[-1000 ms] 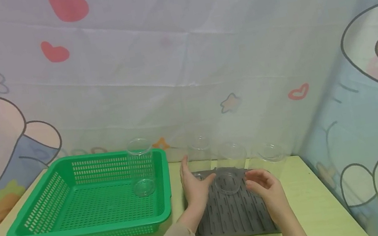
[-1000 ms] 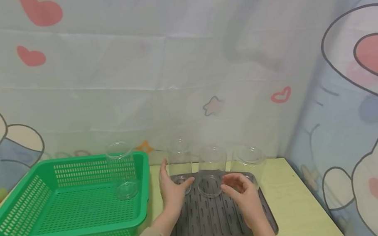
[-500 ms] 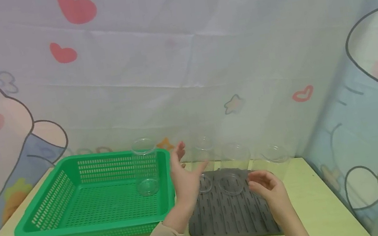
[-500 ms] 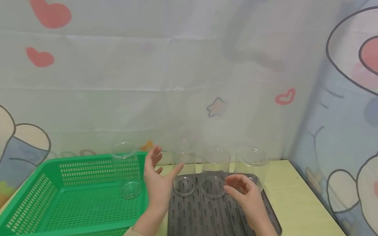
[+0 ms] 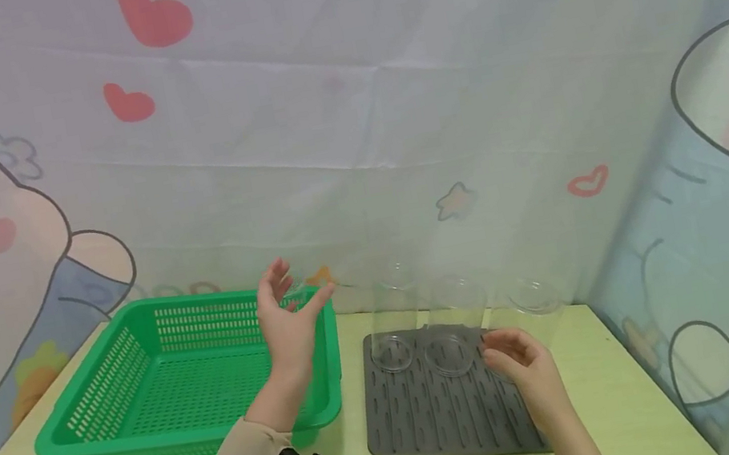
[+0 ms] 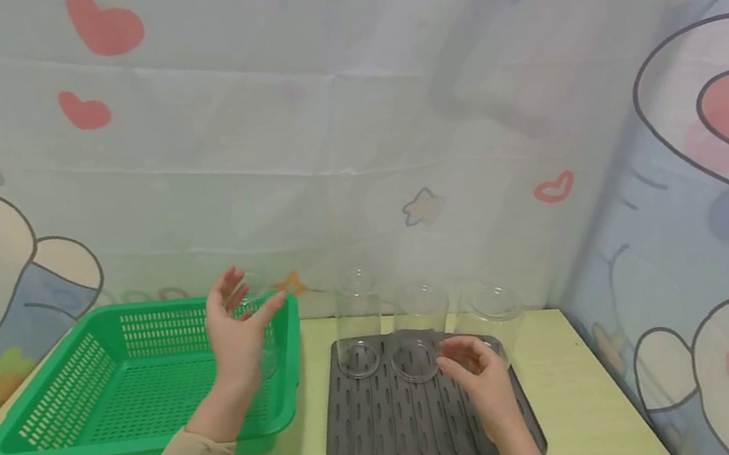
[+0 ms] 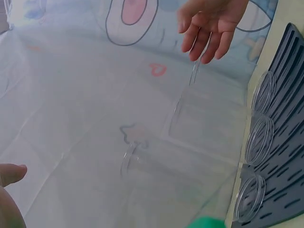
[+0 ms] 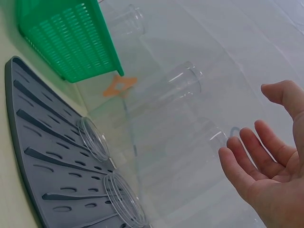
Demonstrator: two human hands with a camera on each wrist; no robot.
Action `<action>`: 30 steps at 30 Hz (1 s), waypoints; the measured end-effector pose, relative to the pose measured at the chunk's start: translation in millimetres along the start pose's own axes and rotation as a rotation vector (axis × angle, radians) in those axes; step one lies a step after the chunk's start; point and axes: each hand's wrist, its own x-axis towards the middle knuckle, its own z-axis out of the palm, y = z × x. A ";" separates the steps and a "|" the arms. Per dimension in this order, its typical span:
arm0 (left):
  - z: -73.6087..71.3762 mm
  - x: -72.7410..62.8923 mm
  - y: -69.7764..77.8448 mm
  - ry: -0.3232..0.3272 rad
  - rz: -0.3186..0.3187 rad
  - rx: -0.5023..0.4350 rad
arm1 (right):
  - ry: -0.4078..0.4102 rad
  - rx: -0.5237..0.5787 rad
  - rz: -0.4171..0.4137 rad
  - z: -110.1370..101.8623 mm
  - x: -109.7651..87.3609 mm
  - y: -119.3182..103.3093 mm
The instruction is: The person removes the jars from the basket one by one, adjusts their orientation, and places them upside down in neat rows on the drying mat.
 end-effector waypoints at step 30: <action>-66.6 55.2 -14.3 -0.130 -0.351 0.158 | -0.008 -0.047 0.039 3.0 1.7 5.4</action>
